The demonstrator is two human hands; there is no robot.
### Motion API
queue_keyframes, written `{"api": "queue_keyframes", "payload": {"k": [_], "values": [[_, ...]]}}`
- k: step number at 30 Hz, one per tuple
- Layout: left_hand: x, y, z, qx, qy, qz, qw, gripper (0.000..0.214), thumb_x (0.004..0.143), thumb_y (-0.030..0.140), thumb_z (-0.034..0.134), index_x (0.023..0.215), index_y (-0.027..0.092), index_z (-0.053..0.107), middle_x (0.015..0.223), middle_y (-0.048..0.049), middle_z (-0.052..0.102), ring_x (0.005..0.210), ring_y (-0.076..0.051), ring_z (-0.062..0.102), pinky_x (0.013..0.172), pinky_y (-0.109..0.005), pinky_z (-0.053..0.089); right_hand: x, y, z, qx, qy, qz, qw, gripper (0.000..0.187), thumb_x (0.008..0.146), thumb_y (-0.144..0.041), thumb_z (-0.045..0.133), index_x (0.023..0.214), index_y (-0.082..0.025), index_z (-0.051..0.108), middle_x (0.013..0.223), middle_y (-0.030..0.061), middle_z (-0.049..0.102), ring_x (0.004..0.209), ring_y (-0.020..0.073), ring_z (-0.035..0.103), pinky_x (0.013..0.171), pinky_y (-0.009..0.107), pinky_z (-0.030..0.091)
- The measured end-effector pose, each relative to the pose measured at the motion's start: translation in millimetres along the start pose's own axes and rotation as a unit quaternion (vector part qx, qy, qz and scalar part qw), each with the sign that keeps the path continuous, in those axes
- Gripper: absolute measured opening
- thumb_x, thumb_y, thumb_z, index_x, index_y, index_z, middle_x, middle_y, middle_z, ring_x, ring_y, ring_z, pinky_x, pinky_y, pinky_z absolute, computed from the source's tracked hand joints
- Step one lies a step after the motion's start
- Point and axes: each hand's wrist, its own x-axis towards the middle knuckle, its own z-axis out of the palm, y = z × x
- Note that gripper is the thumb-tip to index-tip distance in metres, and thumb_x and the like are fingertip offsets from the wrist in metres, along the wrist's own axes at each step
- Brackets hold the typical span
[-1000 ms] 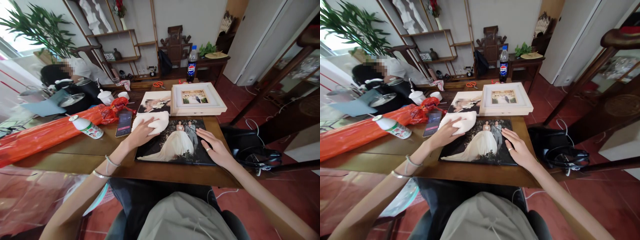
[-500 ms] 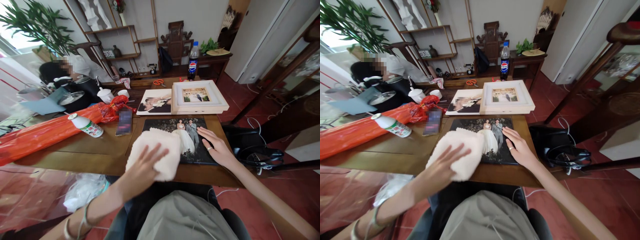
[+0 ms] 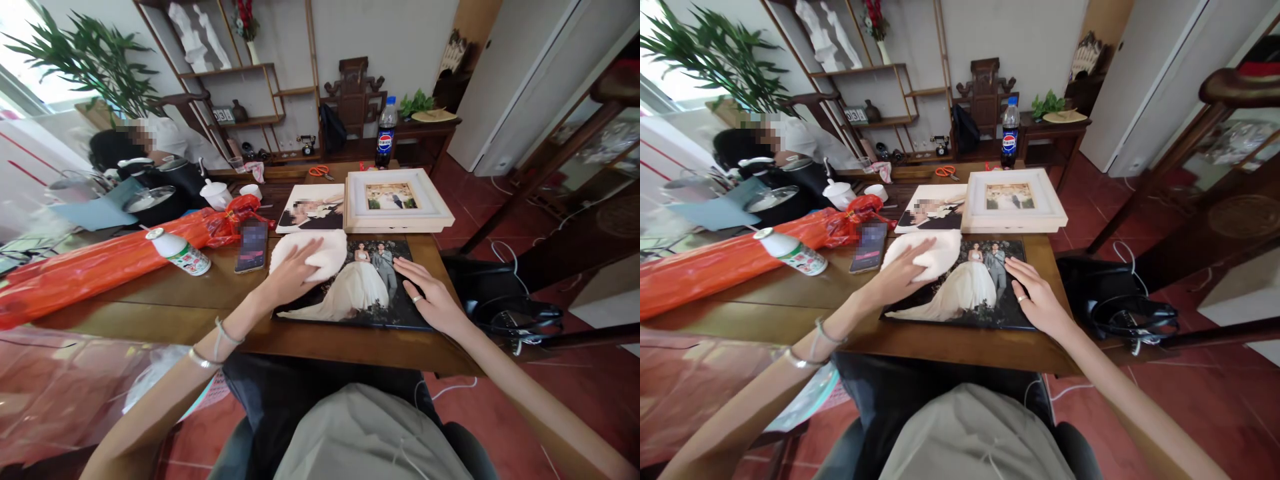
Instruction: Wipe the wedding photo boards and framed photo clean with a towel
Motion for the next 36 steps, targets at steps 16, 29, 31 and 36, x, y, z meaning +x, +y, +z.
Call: {"api": "queue_keyframes", "payload": {"k": [16,29,31,36], "values": [[-62,53,-2.2,0.063,-0.013,0.026,0.998,0.021,0.083,0.009,0.056,0.081,0.018,0.075,0.154,-0.0064,0.035,0.144,-0.036,0.024,0.114,-0.059,0.030,1,-6,-1,0.001,-0.001,0.029,1.000,0.038,0.097,-0.029,0.043,0.132,-0.027,0.058,0.138,0.0071,0.057,0.133,0.0254,0.045,0.113,0.053,0.035],[-57,51,-8.6,0.040,-0.025,0.026,0.999,0.015,0.085,0.016,0.062,0.088,0.019,0.076,0.157,-0.0057,0.029,0.145,-0.034,0.024,0.116,-0.054,0.028,1,-4,-1,-0.002,-0.001,0.019,1.000,0.038,0.097,-0.029,0.043,0.133,-0.027,0.057,0.138,0.0071,0.057,0.134,0.0245,0.045,0.113,0.053,0.035],[-37,35,-4.1,0.051,-0.017,0.007,0.999,0.021,0.090,0.024,0.058,0.102,0.018,0.073,0.158,-0.0087,0.026,0.146,-0.034,0.020,0.115,-0.056,0.028,1,-4,-1,0.001,-0.001,0.016,1.000,0.038,0.097,-0.028,0.043,0.132,-0.027,0.057,0.138,0.0076,0.057,0.134,0.0246,0.045,0.113,0.053,0.035],[6,7,8.7,0.086,0.033,-0.030,0.995,0.043,0.096,0.044,0.045,0.118,0.014,0.066,0.160,-0.0125,0.018,0.146,-0.038,0.016,0.112,-0.059,0.030,1,-5,-2,0.008,0.004,0.019,1.000,0.038,0.097,-0.029,0.044,0.132,-0.027,0.058,0.138,0.0069,0.057,0.133,0.0258,0.045,0.112,0.054,0.036]]}}
